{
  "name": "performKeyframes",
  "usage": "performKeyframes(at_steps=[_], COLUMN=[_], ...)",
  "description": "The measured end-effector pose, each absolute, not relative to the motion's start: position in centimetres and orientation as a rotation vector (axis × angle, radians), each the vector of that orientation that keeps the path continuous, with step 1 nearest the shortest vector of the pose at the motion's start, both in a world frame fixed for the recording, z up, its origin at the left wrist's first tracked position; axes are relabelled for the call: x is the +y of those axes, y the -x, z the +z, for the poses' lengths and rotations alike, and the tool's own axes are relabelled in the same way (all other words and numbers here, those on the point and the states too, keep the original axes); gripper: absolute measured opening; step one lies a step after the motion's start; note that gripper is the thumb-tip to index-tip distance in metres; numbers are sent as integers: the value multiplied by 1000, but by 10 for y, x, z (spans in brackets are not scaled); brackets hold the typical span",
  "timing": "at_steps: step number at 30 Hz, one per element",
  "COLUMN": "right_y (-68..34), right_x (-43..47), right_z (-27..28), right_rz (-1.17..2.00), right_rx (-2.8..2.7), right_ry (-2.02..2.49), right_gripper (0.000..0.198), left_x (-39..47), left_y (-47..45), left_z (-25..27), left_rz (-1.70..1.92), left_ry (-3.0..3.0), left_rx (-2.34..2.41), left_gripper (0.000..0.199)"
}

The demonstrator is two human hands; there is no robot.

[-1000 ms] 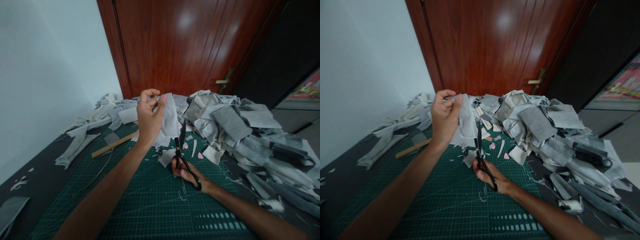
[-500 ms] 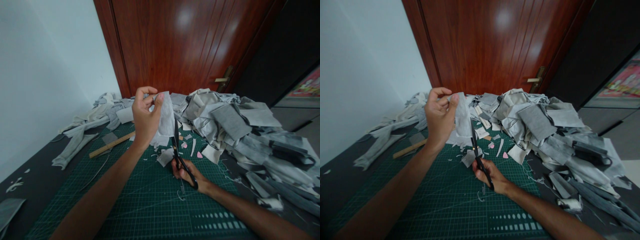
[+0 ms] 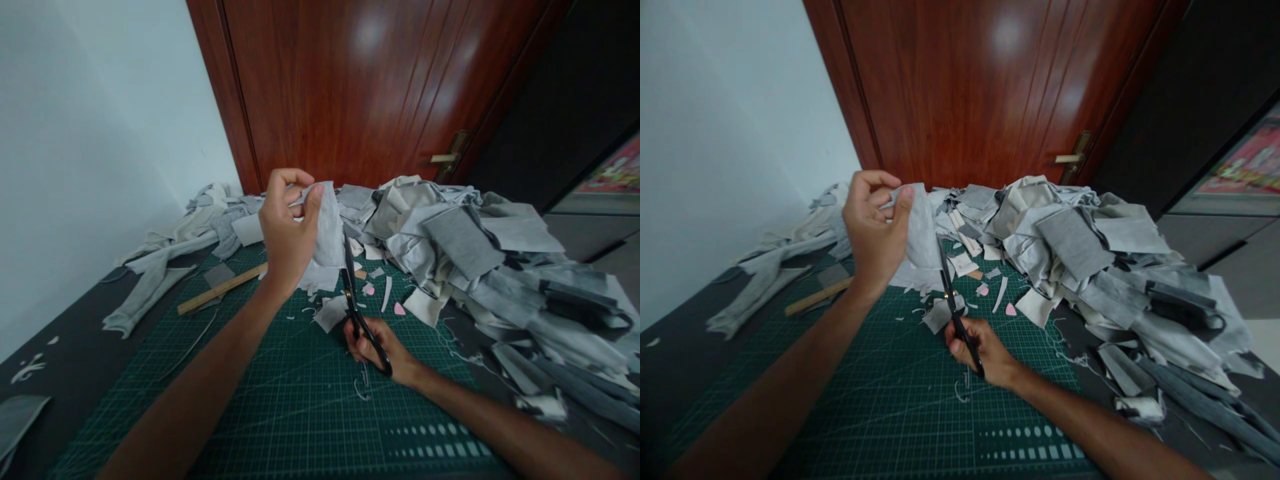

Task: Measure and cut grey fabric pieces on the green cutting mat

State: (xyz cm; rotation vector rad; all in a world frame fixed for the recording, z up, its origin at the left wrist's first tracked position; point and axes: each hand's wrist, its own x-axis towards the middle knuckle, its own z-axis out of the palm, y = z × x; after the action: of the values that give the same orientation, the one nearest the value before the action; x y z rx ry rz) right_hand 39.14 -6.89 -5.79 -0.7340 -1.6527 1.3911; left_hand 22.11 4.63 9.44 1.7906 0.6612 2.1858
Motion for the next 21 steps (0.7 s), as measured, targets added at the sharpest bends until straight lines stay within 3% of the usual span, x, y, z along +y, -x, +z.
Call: performKeyframes(at_steps=[21], right_y=[-391], right_x=[-68], right_z=[-55], right_rz=[1312], right_rx=[-1683], right_ry=[821], right_gripper=[52], left_x=[53], left_y=[-215], left_z=[89], left_rz=[2228], left_ry=[-1904], left_rx=[848], left_gripper=[30])
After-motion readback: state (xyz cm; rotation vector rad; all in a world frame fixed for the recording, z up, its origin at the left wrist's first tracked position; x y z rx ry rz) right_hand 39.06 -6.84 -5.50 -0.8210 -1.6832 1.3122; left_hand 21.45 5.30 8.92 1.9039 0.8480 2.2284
